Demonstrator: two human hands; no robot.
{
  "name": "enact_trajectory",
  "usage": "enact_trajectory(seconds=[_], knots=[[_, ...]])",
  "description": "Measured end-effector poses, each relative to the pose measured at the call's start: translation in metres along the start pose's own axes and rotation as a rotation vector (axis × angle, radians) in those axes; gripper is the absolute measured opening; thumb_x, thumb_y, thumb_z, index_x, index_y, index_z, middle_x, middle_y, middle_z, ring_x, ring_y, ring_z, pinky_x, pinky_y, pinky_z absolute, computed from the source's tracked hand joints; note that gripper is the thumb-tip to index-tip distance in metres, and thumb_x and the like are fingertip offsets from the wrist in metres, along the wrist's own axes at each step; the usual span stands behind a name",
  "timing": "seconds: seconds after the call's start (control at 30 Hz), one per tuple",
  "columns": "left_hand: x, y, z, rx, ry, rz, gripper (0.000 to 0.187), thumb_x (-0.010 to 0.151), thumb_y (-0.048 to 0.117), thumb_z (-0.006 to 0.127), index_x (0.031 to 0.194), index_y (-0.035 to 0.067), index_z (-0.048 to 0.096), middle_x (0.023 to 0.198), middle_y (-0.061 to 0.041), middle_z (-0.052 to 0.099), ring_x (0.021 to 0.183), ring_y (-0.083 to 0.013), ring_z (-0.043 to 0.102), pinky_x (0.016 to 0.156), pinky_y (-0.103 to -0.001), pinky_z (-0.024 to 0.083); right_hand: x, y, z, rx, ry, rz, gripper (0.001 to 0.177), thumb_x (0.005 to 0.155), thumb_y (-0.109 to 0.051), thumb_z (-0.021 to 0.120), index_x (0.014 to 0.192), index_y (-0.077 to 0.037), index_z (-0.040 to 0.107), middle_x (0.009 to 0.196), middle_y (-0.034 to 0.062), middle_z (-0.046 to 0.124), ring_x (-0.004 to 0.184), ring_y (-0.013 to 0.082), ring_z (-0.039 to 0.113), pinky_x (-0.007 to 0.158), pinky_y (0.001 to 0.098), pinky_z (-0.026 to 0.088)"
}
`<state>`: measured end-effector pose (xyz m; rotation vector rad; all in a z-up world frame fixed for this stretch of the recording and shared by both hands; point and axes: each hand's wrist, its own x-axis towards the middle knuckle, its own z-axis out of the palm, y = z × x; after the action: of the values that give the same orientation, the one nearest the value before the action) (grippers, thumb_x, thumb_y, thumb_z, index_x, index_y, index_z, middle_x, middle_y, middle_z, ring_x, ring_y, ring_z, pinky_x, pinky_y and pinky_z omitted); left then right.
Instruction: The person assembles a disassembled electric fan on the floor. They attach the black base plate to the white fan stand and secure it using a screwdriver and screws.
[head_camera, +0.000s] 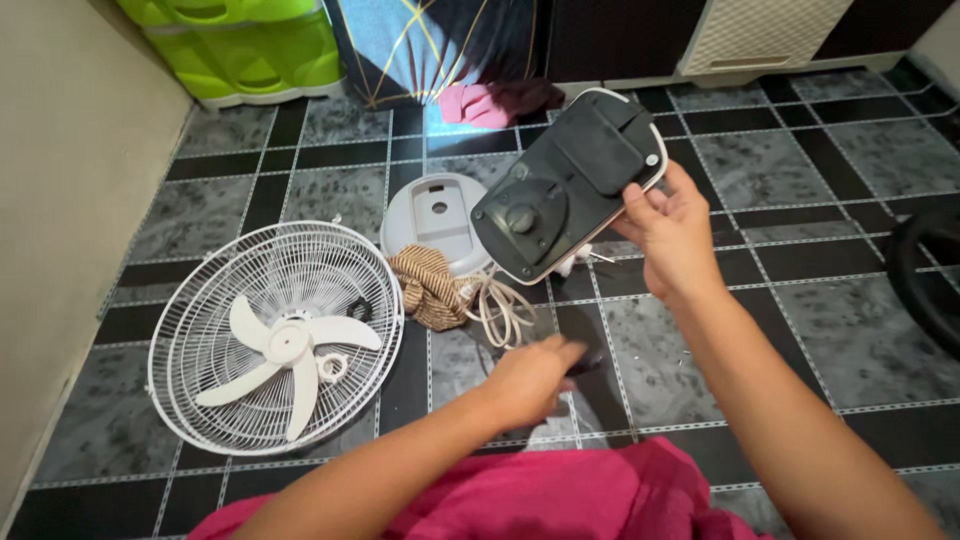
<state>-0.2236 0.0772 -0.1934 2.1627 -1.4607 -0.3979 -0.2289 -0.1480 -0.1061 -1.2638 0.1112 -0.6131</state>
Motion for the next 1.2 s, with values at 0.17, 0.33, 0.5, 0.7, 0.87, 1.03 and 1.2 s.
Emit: enact_trajectory(seconds=[0.17, 0.33, 0.5, 0.7, 0.87, 1.03, 1.2], knots=[[0.002, 0.08, -0.126, -0.188, 0.486, 0.225, 0.036, 0.088, 0.015, 0.075, 0.118, 0.003, 0.058, 0.108, -0.018, 0.066, 0.098, -0.0371, 0.068, 0.079, -0.044, 0.057, 0.006, 0.01, -0.006, 0.023, 0.014, 0.017, 0.041, 0.103, -0.002, 0.061, 0.143, -0.005, 0.052, 0.122, 0.0117, 0.07, 0.099, 0.0179, 0.064, 0.082, 0.034, 0.052], [-0.02, 0.124, -0.221, -0.514, 0.734, 0.232, 0.038, 0.1, 0.015, 0.073, 0.133, 0.002, 0.058, 0.116, -0.006, 0.068, 0.097, -0.0159, 0.075, 0.078, -0.032, 0.063, 0.009, 0.011, -0.006, 0.077, 0.018, 0.033, 0.052, 0.1, -0.003, 0.06, 0.148, -0.011, 0.043, 0.122, 0.0131, 0.071, 0.107, 0.0228, 0.072, 0.091, 0.0395, 0.062], [-0.012, 0.145, -0.244, -0.855, 0.945, 0.422, 0.048, 0.104, 0.01, 0.069, 0.143, -0.001, 0.043, 0.121, -0.008, 0.062, 0.105, -0.0207, 0.075, 0.083, -0.032, 0.067, 0.008, 0.003, 0.003, 0.046, 0.006, 0.018, 0.072, 0.097, -0.002, 0.059, 0.158, -0.025, 0.027, 0.123, 0.0138, 0.069, 0.106, 0.0233, 0.071, 0.09, 0.0415, 0.062], [0.006, 0.144, -0.228, -0.683, 0.959, 0.596, 0.044, 0.113, 0.007, 0.071, 0.144, -0.001, 0.04, 0.136, -0.009, 0.056, 0.121, -0.0215, 0.068, 0.101, -0.029, 0.064, 0.007, 0.0, 0.01, 0.072, 0.026, 0.001, 0.065, 0.097, -0.002, 0.057, 0.15, -0.024, 0.027, 0.123, 0.0143, 0.069, 0.105, 0.0233, 0.072, 0.089, 0.0425, 0.062], [0.014, 0.142, -0.222, -0.549, 0.97, 0.585, 0.041, 0.116, 0.006, 0.07, 0.144, -0.001, 0.042, 0.137, -0.009, 0.059, 0.121, -0.0203, 0.069, 0.103, -0.028, 0.062, 0.012, 0.006, 0.01, 0.028, 0.062, -0.028, 0.045, 0.1, -0.001, 0.056, 0.132, -0.02, 0.031, 0.117, 0.0145, 0.069, 0.099, 0.0211, 0.071, 0.083, 0.0406, 0.061], [0.025, 0.143, -0.218, -0.425, 1.012, 0.544, 0.04, 0.111, 0.008, 0.072, 0.141, -0.001, 0.046, 0.13, -0.01, 0.062, 0.118, -0.0182, 0.075, 0.097, -0.026, 0.064, 0.012, 0.007, 0.009, 0.054, 0.017, -0.049, 0.042, 0.1, -0.001, 0.056, 0.129, -0.021, 0.033, 0.113, 0.0127, 0.069, 0.096, 0.0196, 0.07, 0.084, 0.0413, 0.061], [0.029, 0.14, -0.215, -0.418, 1.023, 0.551, 0.04, 0.112, 0.009, 0.073, 0.14, 0.0, 0.046, 0.128, -0.01, 0.064, 0.118, -0.0177, 0.075, 0.099, -0.027, 0.063, 0.011, 0.006, 0.008, 0.007, 0.052, -0.007, 0.042, 0.1, -0.003, 0.056, 0.129, -0.022, 0.033, 0.111, 0.0116, 0.069, 0.096, 0.0192, 0.07, 0.084, 0.0411, 0.061]])
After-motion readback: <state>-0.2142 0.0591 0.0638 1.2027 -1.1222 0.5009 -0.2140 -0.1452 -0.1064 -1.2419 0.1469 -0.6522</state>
